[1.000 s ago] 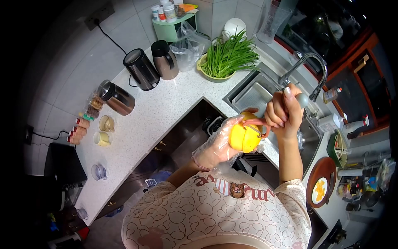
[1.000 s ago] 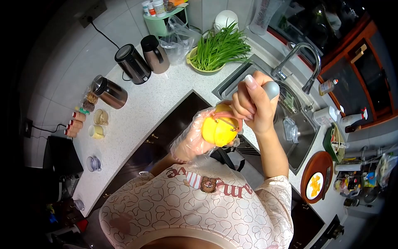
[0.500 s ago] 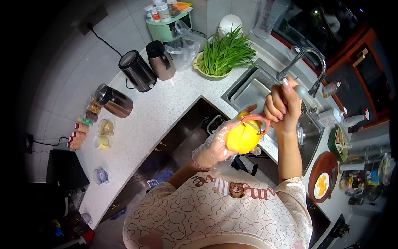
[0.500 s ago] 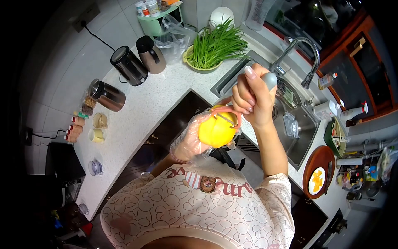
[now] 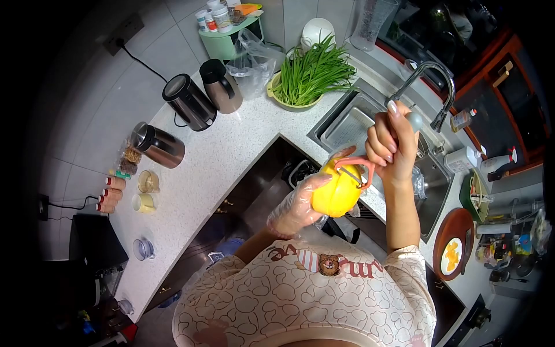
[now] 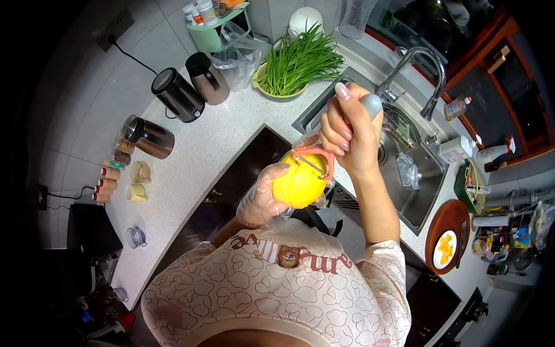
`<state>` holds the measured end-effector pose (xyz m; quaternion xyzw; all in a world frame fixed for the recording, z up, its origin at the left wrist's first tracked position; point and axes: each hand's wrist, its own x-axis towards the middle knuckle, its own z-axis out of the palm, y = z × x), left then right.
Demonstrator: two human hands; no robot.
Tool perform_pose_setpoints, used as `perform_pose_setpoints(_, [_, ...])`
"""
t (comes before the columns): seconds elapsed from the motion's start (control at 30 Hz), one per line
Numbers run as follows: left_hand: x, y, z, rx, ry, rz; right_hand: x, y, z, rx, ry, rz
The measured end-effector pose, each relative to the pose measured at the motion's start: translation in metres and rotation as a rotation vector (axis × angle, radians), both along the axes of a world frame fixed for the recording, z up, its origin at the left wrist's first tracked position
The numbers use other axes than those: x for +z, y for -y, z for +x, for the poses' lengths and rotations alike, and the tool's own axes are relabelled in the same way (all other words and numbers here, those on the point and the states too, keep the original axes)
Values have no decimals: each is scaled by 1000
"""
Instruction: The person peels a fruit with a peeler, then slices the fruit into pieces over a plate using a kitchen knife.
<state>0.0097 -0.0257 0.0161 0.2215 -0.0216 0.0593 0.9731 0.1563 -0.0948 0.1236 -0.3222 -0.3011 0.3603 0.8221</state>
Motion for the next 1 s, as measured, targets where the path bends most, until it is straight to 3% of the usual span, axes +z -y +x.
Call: perform_pose_setpoints(1.0, [-11, -5, 1, -148, -45, -73, -2, 0, 26, 19, -85, 2])
